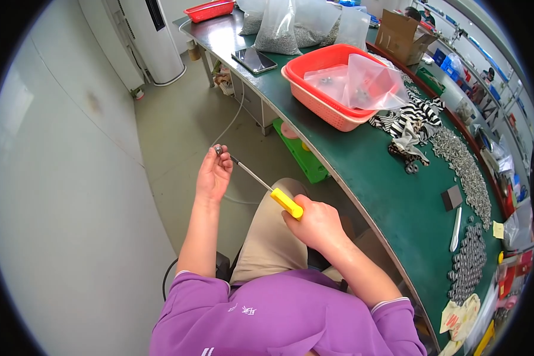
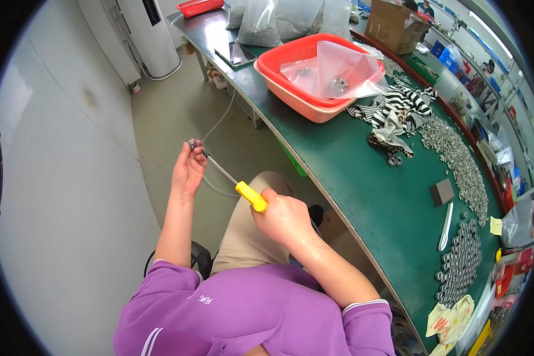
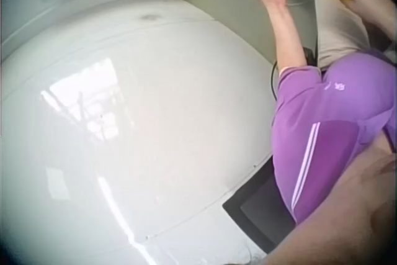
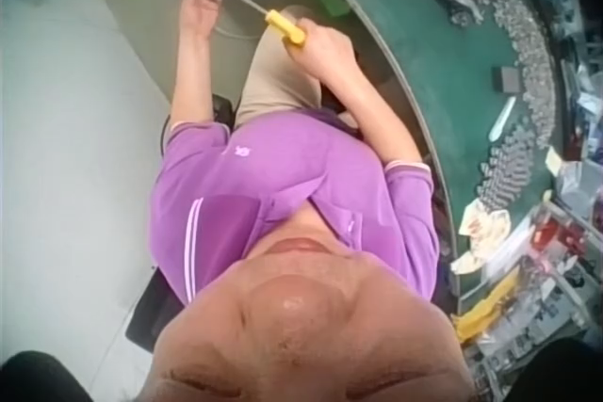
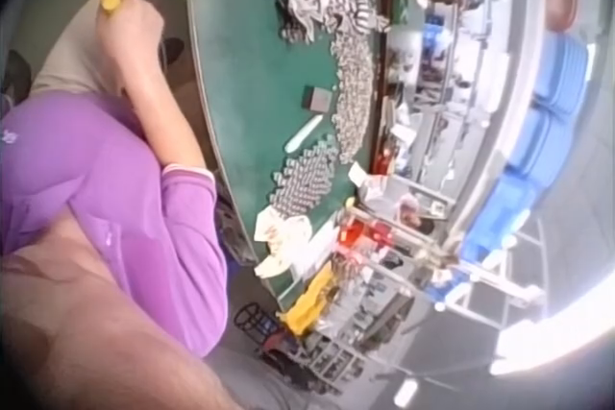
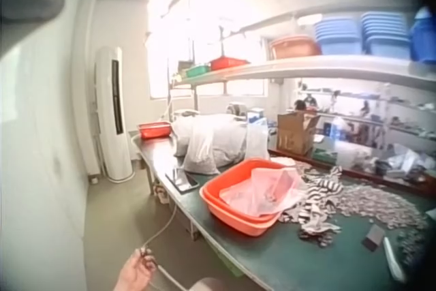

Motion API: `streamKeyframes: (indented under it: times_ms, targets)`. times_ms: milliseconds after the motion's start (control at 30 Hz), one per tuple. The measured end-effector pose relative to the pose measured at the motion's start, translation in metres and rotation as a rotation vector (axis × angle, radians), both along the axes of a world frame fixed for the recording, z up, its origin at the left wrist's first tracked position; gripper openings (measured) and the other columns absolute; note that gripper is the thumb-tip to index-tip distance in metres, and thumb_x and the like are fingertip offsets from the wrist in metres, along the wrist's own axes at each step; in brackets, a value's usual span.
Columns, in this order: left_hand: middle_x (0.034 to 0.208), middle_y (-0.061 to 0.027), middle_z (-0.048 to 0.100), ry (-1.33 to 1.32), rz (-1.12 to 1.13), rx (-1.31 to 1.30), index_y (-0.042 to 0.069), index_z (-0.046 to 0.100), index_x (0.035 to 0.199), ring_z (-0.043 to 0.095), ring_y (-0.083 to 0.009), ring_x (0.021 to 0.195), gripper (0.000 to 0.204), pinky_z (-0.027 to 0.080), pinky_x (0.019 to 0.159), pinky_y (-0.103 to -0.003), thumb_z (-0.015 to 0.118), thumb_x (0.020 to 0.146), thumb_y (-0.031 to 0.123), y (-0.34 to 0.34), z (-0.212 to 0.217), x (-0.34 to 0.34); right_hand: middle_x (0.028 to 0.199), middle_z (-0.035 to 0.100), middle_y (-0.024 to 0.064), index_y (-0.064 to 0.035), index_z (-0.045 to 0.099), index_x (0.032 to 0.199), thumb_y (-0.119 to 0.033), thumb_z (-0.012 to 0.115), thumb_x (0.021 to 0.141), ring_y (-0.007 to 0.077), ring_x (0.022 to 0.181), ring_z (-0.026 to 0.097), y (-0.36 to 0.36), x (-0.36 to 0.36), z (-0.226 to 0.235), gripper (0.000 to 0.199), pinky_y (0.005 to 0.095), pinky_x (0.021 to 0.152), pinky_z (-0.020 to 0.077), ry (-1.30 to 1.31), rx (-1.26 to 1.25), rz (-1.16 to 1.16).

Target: Assembling small circular metal components using a handheld tool and a fixture.

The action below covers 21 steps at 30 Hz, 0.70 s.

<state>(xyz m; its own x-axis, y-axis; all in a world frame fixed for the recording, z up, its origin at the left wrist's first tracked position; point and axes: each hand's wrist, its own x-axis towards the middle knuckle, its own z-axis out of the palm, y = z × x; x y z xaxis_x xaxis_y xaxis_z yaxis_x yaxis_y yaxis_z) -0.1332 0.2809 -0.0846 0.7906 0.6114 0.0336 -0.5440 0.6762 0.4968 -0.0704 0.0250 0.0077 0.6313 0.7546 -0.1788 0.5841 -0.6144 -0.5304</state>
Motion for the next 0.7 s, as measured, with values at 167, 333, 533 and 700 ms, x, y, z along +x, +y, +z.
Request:
streamKeyframes:
  times_ms: [167, 333, 533, 700]
  targets:
    - [0.1, -0.0083, 0.058, 0.001, -0.001, -0.108, 0.001, 0.053, 0.099, 0.056, -0.0132, 0.085, 0.018, 0.05, 0.073, -0.024, 0.054, 0.092, 0.018, 0.002, 0.001, -0.001, 0.074, 0.063, 0.0148, -0.0072, 0.055, 0.088, -0.033, 0.057, 0.082, 0.033, 0.075, 0.061, 0.0, -0.001, -0.001, 0.026, 0.0427, 0.069, 0.0485, -0.003, -0.021, 0.024]
    - [0.101, -0.008, 0.058, 0.043, 0.05, -0.179, 0.001, 0.052, 0.098, 0.057, -0.0163, 0.09, 0.018, 0.051, 0.074, -0.028, 0.055, 0.091, 0.017, -0.008, 0.008, 0.0, 0.074, 0.063, 0.0143, -0.0069, 0.055, 0.088, -0.033, 0.056, 0.083, 0.0323, 0.074, 0.062, -0.001, -0.001, -0.005, 0.027, 0.042, 0.069, 0.049, -0.02, 0.014, 0.047]
    - [0.101, -0.0074, 0.058, 0.004, 0.024, -0.253, 0.001, 0.053, 0.097, 0.057, -0.0175, 0.091, 0.018, 0.051, 0.075, -0.029, 0.055, 0.09, 0.017, -0.002, 0.001, 0.0, 0.072, 0.063, 0.0136, -0.0064, 0.055, 0.088, -0.033, 0.056, 0.083, 0.0315, 0.072, 0.062, 0.0, 0.0, -0.01, 0.027, 0.0413, 0.067, 0.0495, -0.061, -0.001, 0.06]
    - [0.103, -0.0051, 0.057, 0.066, 0.093, -0.256, 0.008, 0.053, 0.111, 0.056, -0.0155, 0.086, 0.022, 0.049, 0.07, -0.028, 0.055, 0.091, 0.018, -0.003, 0.001, 0.0, 0.071, 0.063, 0.0133, -0.0067, 0.055, 0.087, -0.033, 0.056, 0.083, 0.031, 0.071, 0.062, 0.001, -0.003, -0.014, 0.026, 0.0412, 0.066, 0.0494, -0.073, 0.025, 0.06]
